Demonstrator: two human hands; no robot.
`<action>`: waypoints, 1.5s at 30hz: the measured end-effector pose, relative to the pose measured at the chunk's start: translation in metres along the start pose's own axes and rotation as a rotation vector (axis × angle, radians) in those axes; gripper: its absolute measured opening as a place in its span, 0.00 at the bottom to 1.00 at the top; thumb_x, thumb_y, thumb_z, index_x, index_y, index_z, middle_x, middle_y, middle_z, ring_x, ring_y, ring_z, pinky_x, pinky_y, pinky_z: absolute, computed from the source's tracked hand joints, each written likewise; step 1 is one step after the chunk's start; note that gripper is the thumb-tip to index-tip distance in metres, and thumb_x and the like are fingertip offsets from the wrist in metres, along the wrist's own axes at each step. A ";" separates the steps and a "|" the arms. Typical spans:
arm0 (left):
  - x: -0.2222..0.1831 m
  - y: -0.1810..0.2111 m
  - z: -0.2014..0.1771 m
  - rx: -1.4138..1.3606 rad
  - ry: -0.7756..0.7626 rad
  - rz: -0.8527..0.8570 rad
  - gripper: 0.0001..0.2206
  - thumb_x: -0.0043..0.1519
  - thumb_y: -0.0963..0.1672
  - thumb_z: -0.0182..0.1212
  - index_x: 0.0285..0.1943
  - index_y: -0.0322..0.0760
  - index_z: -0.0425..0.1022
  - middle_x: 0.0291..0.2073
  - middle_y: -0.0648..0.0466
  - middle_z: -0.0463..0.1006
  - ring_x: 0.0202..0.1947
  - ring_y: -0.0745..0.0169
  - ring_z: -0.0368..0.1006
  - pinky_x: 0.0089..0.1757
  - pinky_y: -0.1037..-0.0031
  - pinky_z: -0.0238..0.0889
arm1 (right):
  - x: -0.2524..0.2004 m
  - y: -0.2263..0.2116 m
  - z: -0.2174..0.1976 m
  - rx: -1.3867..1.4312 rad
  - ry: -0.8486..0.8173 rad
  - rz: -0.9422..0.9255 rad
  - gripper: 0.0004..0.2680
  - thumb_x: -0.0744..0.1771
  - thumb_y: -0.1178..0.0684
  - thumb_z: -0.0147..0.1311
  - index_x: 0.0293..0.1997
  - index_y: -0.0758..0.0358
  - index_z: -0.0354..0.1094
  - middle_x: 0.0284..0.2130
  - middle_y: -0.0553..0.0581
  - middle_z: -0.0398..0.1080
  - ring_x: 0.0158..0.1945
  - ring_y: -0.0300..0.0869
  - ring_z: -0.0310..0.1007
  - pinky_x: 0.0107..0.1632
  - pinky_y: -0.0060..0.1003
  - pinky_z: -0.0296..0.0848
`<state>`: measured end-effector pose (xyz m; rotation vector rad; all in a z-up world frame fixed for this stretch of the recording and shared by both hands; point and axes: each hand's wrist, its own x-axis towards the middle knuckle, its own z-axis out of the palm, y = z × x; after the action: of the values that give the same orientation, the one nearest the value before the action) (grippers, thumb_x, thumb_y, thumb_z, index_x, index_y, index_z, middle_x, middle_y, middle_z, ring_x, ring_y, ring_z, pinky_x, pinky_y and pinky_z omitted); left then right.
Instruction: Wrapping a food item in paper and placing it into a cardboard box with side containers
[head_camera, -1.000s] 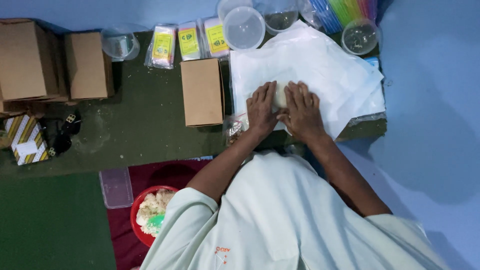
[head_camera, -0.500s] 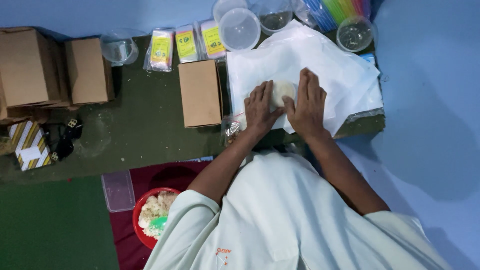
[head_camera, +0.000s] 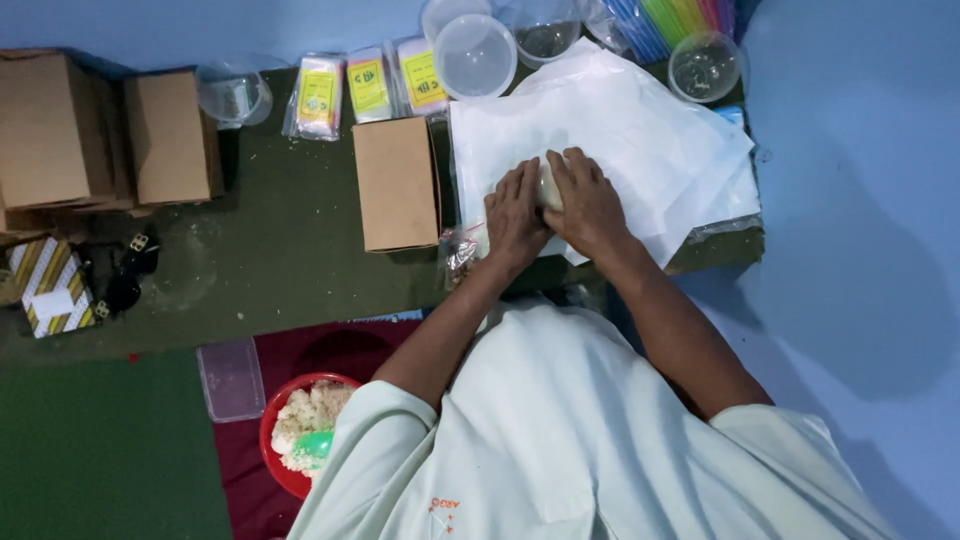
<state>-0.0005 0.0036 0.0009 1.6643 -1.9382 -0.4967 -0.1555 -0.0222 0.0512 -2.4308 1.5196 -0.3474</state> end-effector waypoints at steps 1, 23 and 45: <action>0.000 -0.002 0.004 -0.002 0.003 -0.006 0.48 0.48 0.47 0.72 0.81 0.47 0.51 0.70 0.48 0.63 0.69 0.47 0.59 0.55 0.57 0.57 | 0.000 0.002 0.002 -0.001 -0.005 -0.005 0.31 0.65 0.51 0.59 0.79 0.57 0.47 0.68 0.67 0.50 0.64 0.68 0.60 0.51 0.63 0.73; -0.005 -0.007 0.007 -0.051 0.052 0.013 0.51 0.48 0.49 0.73 0.83 0.45 0.45 0.71 0.44 0.61 0.70 0.44 0.59 0.55 0.56 0.55 | -0.003 -0.007 -0.006 -0.057 0.221 -0.007 0.30 0.63 0.47 0.64 0.74 0.59 0.58 0.61 0.64 0.61 0.59 0.65 0.69 0.48 0.59 0.76; 0.002 0.000 -0.016 -0.032 -0.144 -0.012 0.49 0.51 0.57 0.75 0.81 0.48 0.51 0.73 0.51 0.59 0.72 0.47 0.56 0.58 0.55 0.55 | -0.005 -0.007 -0.048 2.090 0.091 0.674 0.25 0.68 0.33 0.49 0.69 0.55 0.63 0.57 0.70 0.73 0.52 0.66 0.80 0.31 0.49 0.85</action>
<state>0.0086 0.0025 0.0142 1.6610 -2.0122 -0.6649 -0.1676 -0.0191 0.0985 -0.2710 0.7982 -1.0655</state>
